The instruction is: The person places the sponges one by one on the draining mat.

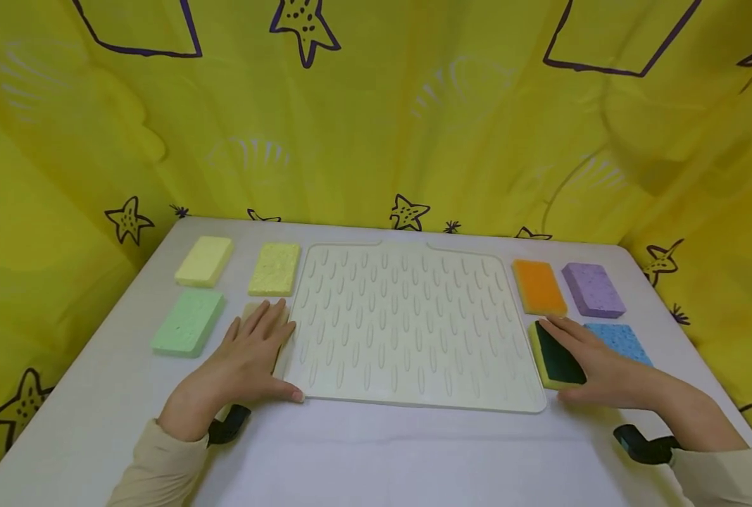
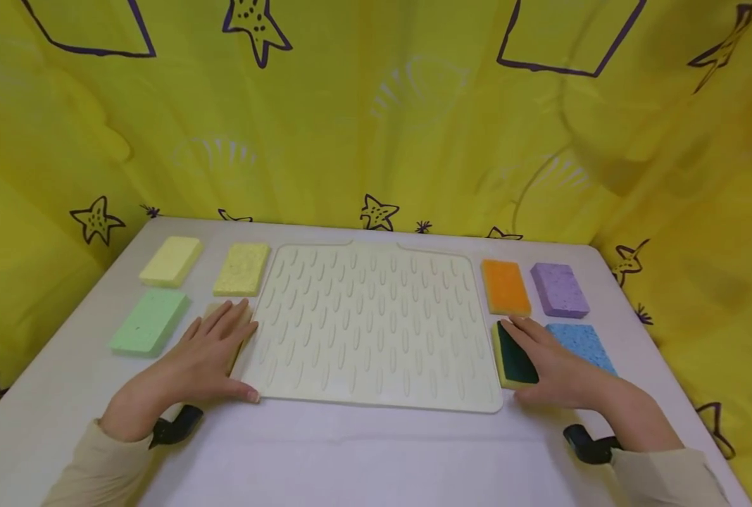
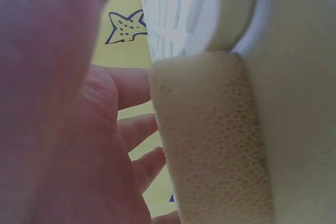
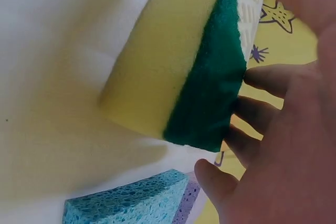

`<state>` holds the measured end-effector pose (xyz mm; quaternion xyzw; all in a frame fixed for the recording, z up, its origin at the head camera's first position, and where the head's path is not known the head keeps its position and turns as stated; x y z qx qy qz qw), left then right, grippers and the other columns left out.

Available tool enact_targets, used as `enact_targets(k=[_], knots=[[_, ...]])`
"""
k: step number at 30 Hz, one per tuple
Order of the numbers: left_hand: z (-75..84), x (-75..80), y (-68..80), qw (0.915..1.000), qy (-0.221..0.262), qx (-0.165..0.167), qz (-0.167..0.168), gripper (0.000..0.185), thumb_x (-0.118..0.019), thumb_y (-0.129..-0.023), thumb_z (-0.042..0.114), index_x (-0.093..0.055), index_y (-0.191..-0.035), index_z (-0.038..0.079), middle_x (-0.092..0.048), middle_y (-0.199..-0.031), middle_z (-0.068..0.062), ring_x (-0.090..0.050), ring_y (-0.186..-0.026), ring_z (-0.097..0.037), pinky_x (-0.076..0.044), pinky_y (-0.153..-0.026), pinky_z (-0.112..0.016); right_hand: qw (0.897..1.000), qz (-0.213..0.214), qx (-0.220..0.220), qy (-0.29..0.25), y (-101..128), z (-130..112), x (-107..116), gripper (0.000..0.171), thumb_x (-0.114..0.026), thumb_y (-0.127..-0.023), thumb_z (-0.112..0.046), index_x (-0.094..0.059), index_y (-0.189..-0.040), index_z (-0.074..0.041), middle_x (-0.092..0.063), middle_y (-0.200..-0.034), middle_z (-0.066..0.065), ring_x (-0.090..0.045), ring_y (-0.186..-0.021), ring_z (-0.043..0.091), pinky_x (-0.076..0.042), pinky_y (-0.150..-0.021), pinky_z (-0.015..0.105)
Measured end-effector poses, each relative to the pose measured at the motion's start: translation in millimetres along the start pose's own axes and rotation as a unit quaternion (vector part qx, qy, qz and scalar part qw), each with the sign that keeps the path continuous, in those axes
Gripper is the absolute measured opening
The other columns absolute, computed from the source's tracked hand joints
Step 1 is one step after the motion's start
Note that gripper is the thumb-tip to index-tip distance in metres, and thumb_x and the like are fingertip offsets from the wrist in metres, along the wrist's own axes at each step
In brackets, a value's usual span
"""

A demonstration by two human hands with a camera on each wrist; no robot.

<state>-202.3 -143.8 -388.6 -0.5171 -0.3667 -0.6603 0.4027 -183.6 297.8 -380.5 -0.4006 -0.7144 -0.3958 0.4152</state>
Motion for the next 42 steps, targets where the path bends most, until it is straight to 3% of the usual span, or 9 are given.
enact_targets(k=[4, 14, 20, 28, 36, 42], knots=[[1.1, -0.2, 0.4, 1.0000, -0.004, -0.004, -0.003, 0.116, -0.060, -0.046, 0.080, -0.037, -0.137, 0.011, -0.006, -0.152, -0.008, -0.003, -0.138, -0.033, -0.011, -0.101, -0.065, 1.000, -0.001, -0.007, 0.006, -1, 3, 2, 0.098, -0.074, -0.068, -0.026, -0.014, -0.145, -0.017, -0.014, -0.146, 0.018, -0.022, -0.126, 0.042, -0.031, -0.090, 0.065], [2.8, -1.2, 0.1, 0.9999, -0.011, -0.009, 0.000, 0.115, -0.059, -0.046, 0.079, -0.038, -0.137, 0.012, -0.006, -0.152, -0.009, -0.003, -0.138, -0.033, -0.012, -0.100, -0.066, 0.999, 0.019, -0.010, 0.031, -3, 6, 10, 0.095, -0.077, -0.066, -0.032, -0.024, -0.143, -0.015, -0.026, -0.141, 0.022, -0.031, -0.121, 0.041, -0.033, -0.090, 0.063], [3.7, 0.0, -0.8, 0.9999, -0.014, -0.009, 0.001, 0.115, -0.058, -0.046, 0.080, -0.038, -0.137, 0.012, -0.006, -0.152, -0.009, -0.003, -0.138, -0.033, -0.013, -0.100, -0.066, 0.999, 0.026, -0.019, 0.040, -2, 0, 21, 0.095, -0.076, -0.066, -0.035, -0.023, -0.143, -0.015, -0.025, -0.140, 0.023, -0.031, -0.119, 0.040, -0.033, -0.089, 0.063], [2.1, 0.1, 0.4, 0.9999, -0.015, -0.003, -0.004, 0.116, -0.058, -0.046, 0.080, -0.037, -0.137, 0.013, -0.006, -0.152, -0.010, -0.003, -0.138, -0.034, -0.012, -0.100, -0.066, 0.998, 0.046, -0.023, 0.034, -10, -20, 29, 0.098, -0.070, -0.066, -0.056, -0.022, -0.143, -0.018, -0.024, -0.142, 0.020, -0.037, -0.113, 0.037, -0.040, -0.085, 0.058], [3.4, -0.2, -0.3, 1.0000, -0.004, -0.006, -0.001, 0.115, -0.060, -0.046, 0.079, -0.037, -0.137, 0.013, -0.006, -0.152, -0.009, -0.002, -0.138, -0.033, -0.012, -0.101, -0.066, 0.996, 0.080, 0.014, 0.023, -20, -49, 30, 0.093, -0.066, -0.069, -0.058, -0.025, -0.142, -0.018, -0.029, -0.139, 0.017, -0.042, -0.109, 0.032, -0.046, -0.082, 0.050], [0.5, -1.6, 1.1, 0.9999, -0.013, -0.001, -0.004, 0.116, -0.057, -0.045, 0.081, -0.037, -0.138, 0.014, -0.006, -0.152, -0.009, -0.002, -0.138, -0.033, -0.012, -0.101, -0.065, 0.995, 0.090, 0.023, 0.024, -29, -69, 26, 0.093, -0.066, -0.068, -0.060, -0.028, -0.142, -0.018, -0.030, -0.140, 0.016, -0.040, -0.112, 0.032, -0.047, -0.083, 0.051]])
Point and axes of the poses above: each hand's wrist, its own y-axis away from the middle knuckle, its own x-axis out of the back of the hand, z = x × y, the point moved 9 cm from there along -y, towards the middle knuckle
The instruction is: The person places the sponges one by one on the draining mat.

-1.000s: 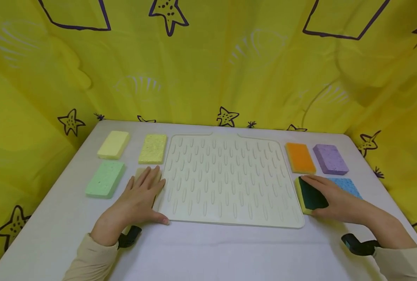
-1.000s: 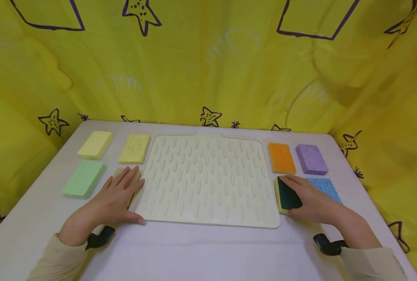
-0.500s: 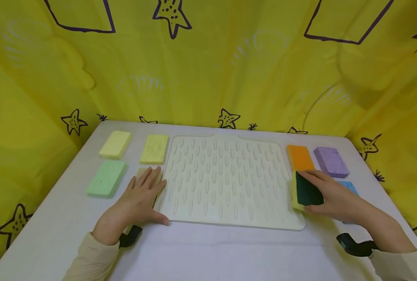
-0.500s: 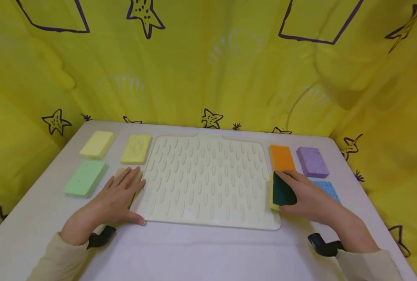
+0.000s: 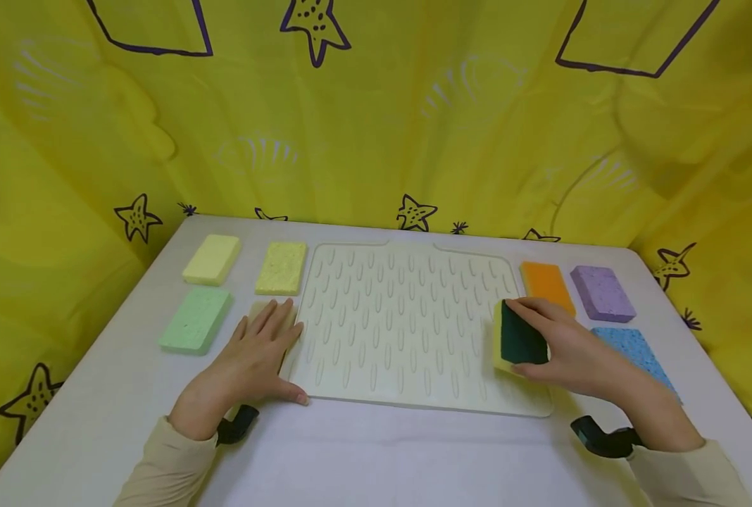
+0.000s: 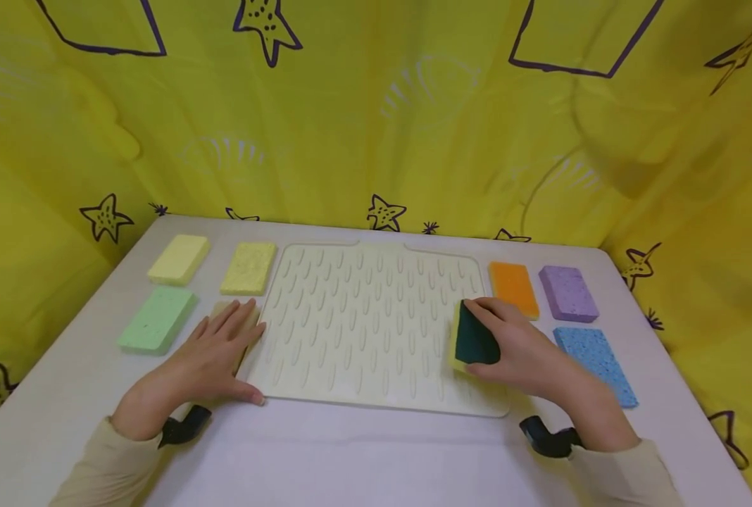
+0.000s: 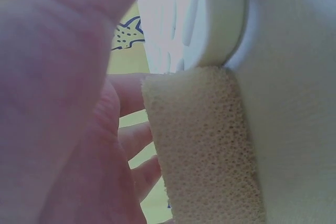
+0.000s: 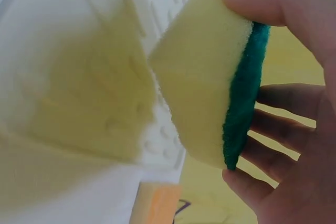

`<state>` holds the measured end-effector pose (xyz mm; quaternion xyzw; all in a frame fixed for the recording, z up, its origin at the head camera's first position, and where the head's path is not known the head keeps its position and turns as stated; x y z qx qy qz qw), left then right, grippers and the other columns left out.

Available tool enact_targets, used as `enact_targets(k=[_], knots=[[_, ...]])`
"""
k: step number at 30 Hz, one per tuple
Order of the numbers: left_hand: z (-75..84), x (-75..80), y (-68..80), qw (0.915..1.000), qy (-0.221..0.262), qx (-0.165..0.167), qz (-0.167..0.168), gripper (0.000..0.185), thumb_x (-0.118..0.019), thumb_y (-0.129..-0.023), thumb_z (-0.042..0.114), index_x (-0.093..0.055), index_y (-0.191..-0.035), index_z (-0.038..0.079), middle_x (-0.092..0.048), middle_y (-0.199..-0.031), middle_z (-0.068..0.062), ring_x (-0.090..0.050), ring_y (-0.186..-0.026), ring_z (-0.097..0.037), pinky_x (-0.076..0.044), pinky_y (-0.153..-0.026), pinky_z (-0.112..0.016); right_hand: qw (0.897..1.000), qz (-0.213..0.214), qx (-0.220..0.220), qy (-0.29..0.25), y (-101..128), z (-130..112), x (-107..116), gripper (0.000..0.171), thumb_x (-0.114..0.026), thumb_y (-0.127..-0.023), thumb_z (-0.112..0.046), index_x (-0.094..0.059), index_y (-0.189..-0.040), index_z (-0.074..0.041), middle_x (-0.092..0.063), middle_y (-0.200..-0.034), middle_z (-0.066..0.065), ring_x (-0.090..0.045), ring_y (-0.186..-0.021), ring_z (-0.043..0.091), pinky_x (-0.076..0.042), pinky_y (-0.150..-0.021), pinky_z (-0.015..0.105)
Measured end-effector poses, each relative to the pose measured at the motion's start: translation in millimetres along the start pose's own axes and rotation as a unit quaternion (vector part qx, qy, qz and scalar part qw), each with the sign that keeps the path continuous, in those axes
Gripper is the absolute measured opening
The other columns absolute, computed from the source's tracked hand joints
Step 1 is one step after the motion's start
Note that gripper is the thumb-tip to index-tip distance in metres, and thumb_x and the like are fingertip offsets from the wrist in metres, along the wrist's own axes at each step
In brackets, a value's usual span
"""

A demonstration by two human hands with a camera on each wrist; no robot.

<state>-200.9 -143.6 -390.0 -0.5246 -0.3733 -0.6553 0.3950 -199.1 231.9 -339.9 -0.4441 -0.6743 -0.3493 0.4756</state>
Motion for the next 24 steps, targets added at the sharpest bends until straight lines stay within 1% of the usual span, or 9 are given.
enact_targets(k=[5, 10, 19, 24], knots=[[-0.3, 0.9, 0.7, 1.0000, -0.005, -0.002, 0.003, 0.116, -0.056, -0.045, 0.081, -0.037, -0.137, 0.013, -0.006, -0.152, -0.009, -0.003, -0.138, -0.033, -0.012, -0.101, -0.065, 1.000, 0.005, 0.006, 0.001, -7, -12, -5, 0.092, -0.070, -0.067, -0.054, -0.028, -0.142, -0.019, -0.030, -0.141, 0.013, -0.037, -0.117, 0.032, -0.047, -0.085, 0.050], [0.4, 1.2, 0.5, 1.0000, -0.005, -0.004, 0.004, 0.116, -0.057, -0.045, 0.081, -0.038, -0.137, 0.013, -0.007, -0.151, -0.009, -0.003, -0.138, -0.033, -0.012, -0.101, -0.065, 1.000, 0.008, 0.016, -0.006, -13, -22, -8, 0.092, -0.073, -0.066, -0.050, -0.028, -0.141, -0.020, -0.029, -0.141, 0.011, -0.036, -0.118, 0.030, -0.047, -0.086, 0.048], [1.4, 1.3, 0.0, 0.9999, -0.007, -0.006, 0.006, 0.115, -0.058, -0.046, 0.080, -0.038, -0.137, 0.013, -0.007, -0.151, -0.010, -0.004, -0.138, -0.034, -0.013, -0.101, -0.065, 0.999, 0.010, 0.040, -0.006, -20, -41, -13, 0.092, -0.073, -0.067, -0.047, -0.028, -0.141, -0.019, -0.030, -0.140, 0.008, -0.040, -0.115, 0.025, -0.047, -0.088, 0.044], [1.5, 1.0, 0.4, 1.0000, -0.005, -0.004, 0.004, 0.115, -0.058, -0.046, 0.080, -0.038, -0.137, 0.013, -0.007, -0.151, -0.010, -0.004, -0.138, -0.034, -0.013, -0.101, -0.065, 0.998, 0.020, 0.059, -0.008, -24, -55, -15, 0.090, -0.072, -0.067, -0.048, -0.030, -0.141, -0.017, -0.032, -0.140, 0.006, -0.041, -0.115, 0.022, -0.046, -0.090, 0.040]])
Point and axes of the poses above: each hand's wrist, its own y-axis away from the middle knuckle, its own x-axis out of the back of the hand, z = x × y, the point moved 9 cm from there along -y, towards the middle knuckle
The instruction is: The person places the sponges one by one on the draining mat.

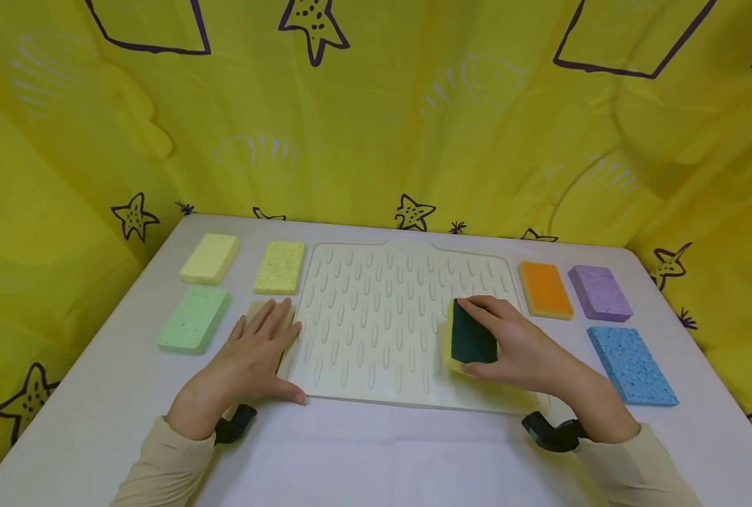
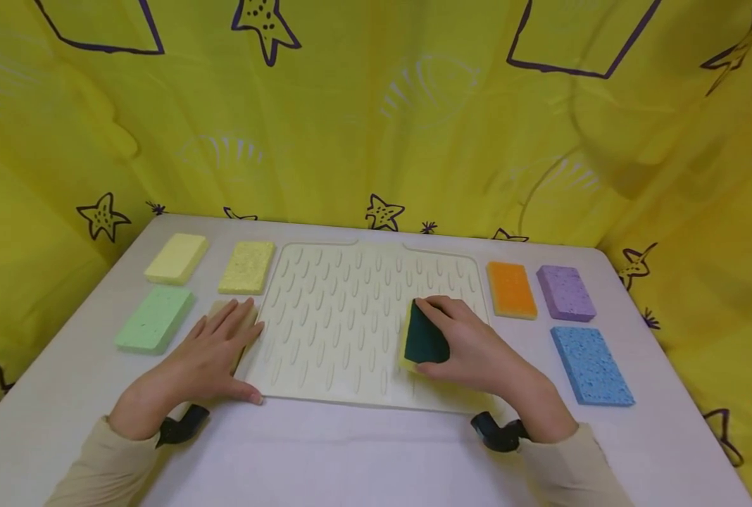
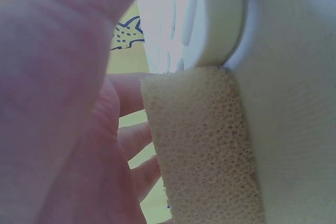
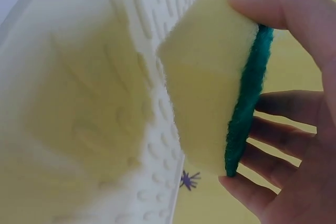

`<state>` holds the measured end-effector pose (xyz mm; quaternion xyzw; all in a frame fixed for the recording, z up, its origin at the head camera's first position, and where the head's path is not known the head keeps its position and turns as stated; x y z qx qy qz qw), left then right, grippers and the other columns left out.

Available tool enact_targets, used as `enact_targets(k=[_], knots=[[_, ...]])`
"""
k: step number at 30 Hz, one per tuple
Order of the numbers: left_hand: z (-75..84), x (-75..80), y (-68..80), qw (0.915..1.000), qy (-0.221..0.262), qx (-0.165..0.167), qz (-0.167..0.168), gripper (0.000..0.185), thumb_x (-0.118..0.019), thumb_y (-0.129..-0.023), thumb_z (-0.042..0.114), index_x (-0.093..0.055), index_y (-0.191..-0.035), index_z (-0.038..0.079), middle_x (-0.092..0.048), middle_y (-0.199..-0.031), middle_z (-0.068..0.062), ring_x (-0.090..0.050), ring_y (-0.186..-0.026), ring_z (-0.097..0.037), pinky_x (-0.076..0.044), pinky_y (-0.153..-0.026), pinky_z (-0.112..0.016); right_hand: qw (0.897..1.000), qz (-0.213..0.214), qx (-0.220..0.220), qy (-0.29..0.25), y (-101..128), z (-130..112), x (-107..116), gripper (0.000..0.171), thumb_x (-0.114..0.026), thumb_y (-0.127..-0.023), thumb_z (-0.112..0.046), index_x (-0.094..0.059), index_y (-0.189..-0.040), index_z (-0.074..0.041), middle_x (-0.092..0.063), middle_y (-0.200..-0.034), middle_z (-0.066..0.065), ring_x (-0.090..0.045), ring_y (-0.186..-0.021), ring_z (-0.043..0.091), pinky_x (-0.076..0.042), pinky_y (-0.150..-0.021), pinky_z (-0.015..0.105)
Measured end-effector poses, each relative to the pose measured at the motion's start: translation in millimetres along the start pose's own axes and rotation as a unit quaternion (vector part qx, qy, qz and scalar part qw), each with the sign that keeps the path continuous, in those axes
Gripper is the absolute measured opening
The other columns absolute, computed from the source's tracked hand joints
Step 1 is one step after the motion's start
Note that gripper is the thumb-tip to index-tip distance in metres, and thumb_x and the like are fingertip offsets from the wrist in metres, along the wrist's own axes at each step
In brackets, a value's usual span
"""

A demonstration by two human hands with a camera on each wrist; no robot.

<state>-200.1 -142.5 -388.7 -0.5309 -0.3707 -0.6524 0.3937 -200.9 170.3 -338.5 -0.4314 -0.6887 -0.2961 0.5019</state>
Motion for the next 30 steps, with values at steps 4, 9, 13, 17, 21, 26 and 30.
enact_targets(k=[4, 9, 13, 17, 21, 26, 30], knots=[[-0.5, 0.3, 1.0, 1.0000, 0.003, 0.004, -0.003, 0.115, -0.058, -0.045, 0.080, -0.038, -0.137, 0.013, -0.007, -0.151, -0.010, -0.004, -0.138, -0.034, -0.013, -0.101, -0.065, 1.000, 0.003, 0.023, 0.000, -6, -11, -3, 0.090, -0.072, -0.067, -0.049, -0.030, -0.141, -0.018, -0.033, -0.140, 0.005, -0.041, -0.116, 0.021, -0.046, -0.090, 0.039], [-1.9, -0.5, 0.9, 1.0000, 0.001, 0.007, -0.006, 0.116, -0.058, -0.045, 0.080, -0.037, -0.138, 0.014, -0.006, -0.152, -0.009, -0.002, -0.138, -0.033, -0.012, -0.101, -0.064, 0.999, 0.005, 0.036, -0.012, -11, -25, -10, 0.090, -0.071, -0.067, -0.052, -0.030, -0.141, -0.019, -0.033, -0.140, 0.002, -0.041, -0.117, 0.019, -0.045, -0.092, 0.037], [-1.9, -0.5, 1.1, 1.0000, 0.004, 0.007, -0.005, 0.116, -0.058, -0.045, 0.080, -0.037, -0.137, 0.013, -0.006, -0.152, -0.009, -0.002, -0.138, -0.033, -0.012, -0.101, -0.064, 0.999, 0.006, 0.043, -0.023, -15, -36, -17, 0.090, -0.070, -0.066, -0.055, -0.031, -0.140, -0.021, -0.034, -0.139, 0.000, -0.040, -0.118, 0.017, -0.044, -0.094, 0.037], [-1.9, -0.2, 0.5, 1.0000, 0.005, 0.007, -0.005, 0.115, -0.058, -0.046, 0.080, -0.037, -0.138, 0.013, -0.006, -0.152, -0.009, -0.002, -0.138, -0.033, -0.012, -0.101, -0.065, 0.998, 0.014, 0.057, -0.025, -20, -47, -22, 0.089, -0.070, -0.066, -0.054, -0.033, -0.139, -0.021, -0.036, -0.138, -0.002, -0.040, -0.118, 0.014, -0.043, -0.094, 0.035], [-1.8, 0.1, 0.4, 1.0000, 0.004, 0.005, -0.004, 0.116, -0.058, -0.045, 0.080, -0.037, -0.138, 0.013, -0.006, -0.152, -0.010, -0.002, -0.138, -0.033, -0.012, -0.101, -0.065, 0.997, 0.023, 0.076, -0.019, -25, -58, -28, 0.087, -0.070, -0.066, -0.054, -0.035, -0.138, -0.020, -0.038, -0.136, -0.003, -0.040, -0.117, 0.012, -0.042, -0.095, 0.033], [-2.2, -0.8, 1.1, 1.0000, 0.000, 0.004, -0.005, 0.116, -0.057, -0.046, 0.081, -0.037, -0.137, 0.013, -0.006, -0.152, -0.010, -0.002, -0.138, -0.033, -0.013, -0.101, -0.065, 0.995, 0.026, 0.100, -0.007, -33, -74, -34, 0.085, -0.067, -0.067, -0.055, -0.036, -0.138, -0.019, -0.039, -0.136, -0.004, -0.041, -0.117, 0.010, -0.041, -0.096, 0.031], [-1.0, -0.2, 0.6, 1.0000, 0.000, 0.002, -0.002, 0.116, -0.056, -0.046, 0.081, -0.037, -0.138, 0.013, -0.006, -0.152, -0.009, -0.003, -0.138, -0.033, -0.013, -0.101, -0.065, 0.993, 0.032, 0.113, -0.003, -39, -86, -37, 0.084, -0.067, -0.068, -0.053, -0.036, -0.138, -0.018, -0.040, -0.135, -0.004, -0.041, -0.118, 0.010, -0.040, -0.096, 0.030]])
Point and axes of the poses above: each hand's wrist, its own y-axis away from the middle knuckle, its own x-axis out of the back of the hand, z = x × y, the point moved 9 cm from there along -y, towards the middle knuckle
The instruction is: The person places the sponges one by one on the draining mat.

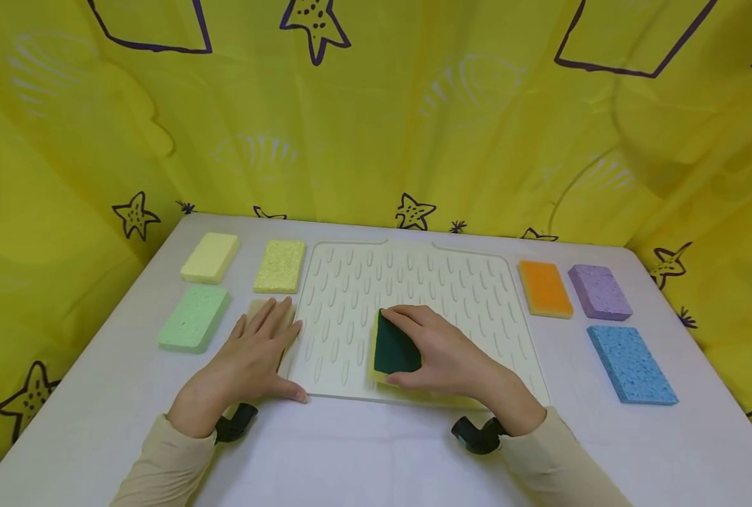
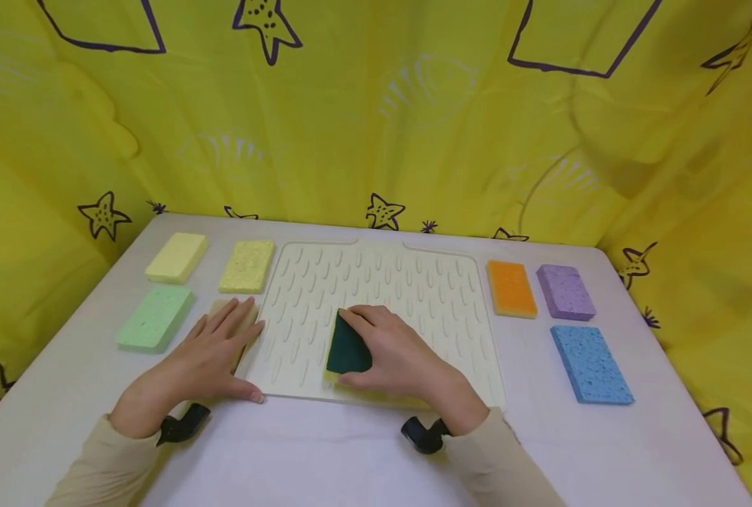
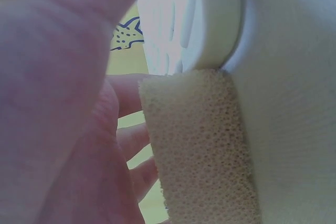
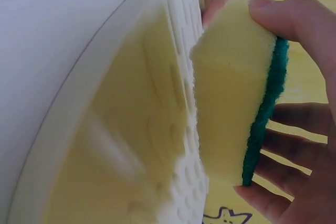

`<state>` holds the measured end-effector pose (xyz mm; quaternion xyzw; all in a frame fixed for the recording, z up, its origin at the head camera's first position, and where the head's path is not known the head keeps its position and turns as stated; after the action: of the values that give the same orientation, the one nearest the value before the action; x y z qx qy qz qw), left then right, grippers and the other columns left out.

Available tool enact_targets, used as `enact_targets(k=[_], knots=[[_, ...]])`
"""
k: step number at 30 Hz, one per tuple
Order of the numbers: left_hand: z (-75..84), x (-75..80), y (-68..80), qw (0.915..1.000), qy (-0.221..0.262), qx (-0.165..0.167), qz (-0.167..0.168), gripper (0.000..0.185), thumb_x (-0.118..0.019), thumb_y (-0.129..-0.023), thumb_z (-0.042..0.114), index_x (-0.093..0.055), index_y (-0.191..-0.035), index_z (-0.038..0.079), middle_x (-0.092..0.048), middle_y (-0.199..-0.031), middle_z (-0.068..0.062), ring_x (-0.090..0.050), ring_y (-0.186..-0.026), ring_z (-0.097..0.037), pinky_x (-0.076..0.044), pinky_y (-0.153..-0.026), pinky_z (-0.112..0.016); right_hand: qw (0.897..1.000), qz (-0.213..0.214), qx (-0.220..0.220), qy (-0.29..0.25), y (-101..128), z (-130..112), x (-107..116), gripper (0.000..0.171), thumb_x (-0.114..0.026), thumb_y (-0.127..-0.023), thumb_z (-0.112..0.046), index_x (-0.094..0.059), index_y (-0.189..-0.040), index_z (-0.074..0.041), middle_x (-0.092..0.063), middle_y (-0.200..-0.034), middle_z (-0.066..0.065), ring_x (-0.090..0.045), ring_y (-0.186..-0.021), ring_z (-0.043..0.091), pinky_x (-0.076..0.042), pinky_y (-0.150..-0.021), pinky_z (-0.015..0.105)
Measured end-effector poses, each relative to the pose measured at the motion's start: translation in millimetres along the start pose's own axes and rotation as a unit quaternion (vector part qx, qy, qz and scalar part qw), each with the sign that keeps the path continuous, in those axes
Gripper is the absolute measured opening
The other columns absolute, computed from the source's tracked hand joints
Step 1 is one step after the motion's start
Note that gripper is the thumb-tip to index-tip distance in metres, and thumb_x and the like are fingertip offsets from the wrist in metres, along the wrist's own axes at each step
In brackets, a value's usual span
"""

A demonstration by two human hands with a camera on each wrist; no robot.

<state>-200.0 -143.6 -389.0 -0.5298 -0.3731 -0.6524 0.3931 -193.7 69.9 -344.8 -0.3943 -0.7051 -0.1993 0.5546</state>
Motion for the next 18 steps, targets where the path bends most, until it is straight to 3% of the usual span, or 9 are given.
enact_targets(k=[18], knots=[[1.1, -0.5, -1.9, 0.9999, -0.013, 0.000, 0.000, 0.116, -0.054, -0.045, 0.084, -0.039, -0.137, 0.015, -0.007, -0.151, -0.010, -0.004, -0.138, -0.034, -0.014, -0.100, -0.065, 0.999, 0.020, 0.017, 0.026, -33, -33, -17, 0.082, -0.064, -0.069, -0.057, -0.041, -0.133, -0.012, -0.044, -0.132, 0.000, -0.042, -0.119, 0.015, -0.039, -0.098, 0.032]])
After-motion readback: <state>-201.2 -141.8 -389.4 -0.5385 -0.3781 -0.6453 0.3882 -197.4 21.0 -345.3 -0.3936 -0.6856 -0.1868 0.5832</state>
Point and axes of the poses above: each hand's wrist, its own y-axis away from the middle knuckle, its own x-axis out of the back of the hand, z = x × y, the point moved 9 cm from there along -y, towards the middle knuckle
